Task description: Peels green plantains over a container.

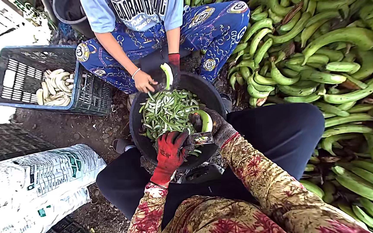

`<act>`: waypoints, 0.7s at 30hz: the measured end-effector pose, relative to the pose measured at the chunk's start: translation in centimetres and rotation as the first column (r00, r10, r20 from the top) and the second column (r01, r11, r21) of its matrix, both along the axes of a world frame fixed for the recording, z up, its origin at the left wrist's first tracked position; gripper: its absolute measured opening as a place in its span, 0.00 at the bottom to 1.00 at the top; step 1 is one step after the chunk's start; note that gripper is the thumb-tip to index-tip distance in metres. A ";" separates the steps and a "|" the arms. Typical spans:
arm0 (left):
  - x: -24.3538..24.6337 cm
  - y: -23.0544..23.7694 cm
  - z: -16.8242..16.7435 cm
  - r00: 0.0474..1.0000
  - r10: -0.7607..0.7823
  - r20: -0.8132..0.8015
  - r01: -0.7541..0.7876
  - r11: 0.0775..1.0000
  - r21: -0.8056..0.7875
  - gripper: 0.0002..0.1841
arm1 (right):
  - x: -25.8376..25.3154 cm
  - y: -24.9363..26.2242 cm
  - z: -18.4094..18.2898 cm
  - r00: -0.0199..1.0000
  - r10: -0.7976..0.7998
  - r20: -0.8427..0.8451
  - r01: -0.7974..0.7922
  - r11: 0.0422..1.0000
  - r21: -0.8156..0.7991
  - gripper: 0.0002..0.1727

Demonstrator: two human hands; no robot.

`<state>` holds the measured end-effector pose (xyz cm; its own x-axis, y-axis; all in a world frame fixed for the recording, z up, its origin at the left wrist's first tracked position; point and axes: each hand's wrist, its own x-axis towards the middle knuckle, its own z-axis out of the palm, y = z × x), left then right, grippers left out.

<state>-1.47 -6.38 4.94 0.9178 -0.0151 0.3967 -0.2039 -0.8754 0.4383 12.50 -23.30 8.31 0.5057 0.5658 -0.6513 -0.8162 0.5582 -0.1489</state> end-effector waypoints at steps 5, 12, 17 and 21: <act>0.4 -0.6 -0.1 1.000 0.018 -0.025 -0.019 0.999 -0.031 0.33 | 0.4 0.6 -0.7 0.975 0.196 0.102 -0.183 0.975 -0.125 0.32; 2.1 -1.8 0.5 0.955 0.212 -0.209 -0.249 0.953 -0.173 0.26 | -3.3 1.9 -0.8 0.845 0.306 0.439 -0.011 0.831 -0.557 0.24; 4.0 -0.4 0.8 0.841 0.204 -0.501 -0.425 0.822 -0.378 0.23 | -4.0 1.5 -0.8 0.554 0.568 0.609 0.060 0.702 -0.709 0.28; 4.0 0.1 0.0 0.764 0.222 -0.606 -0.549 0.717 -0.429 0.24 | -3.7 0.6 -1.6 0.556 0.573 0.603 -0.144 0.780 -0.608 0.28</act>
<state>2.56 -6.24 4.93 0.8440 0.4546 -0.2845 0.4738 -0.3837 0.7927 8.80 -22.67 6.70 0.7325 0.5677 -0.3757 -0.4123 -0.0692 -0.9084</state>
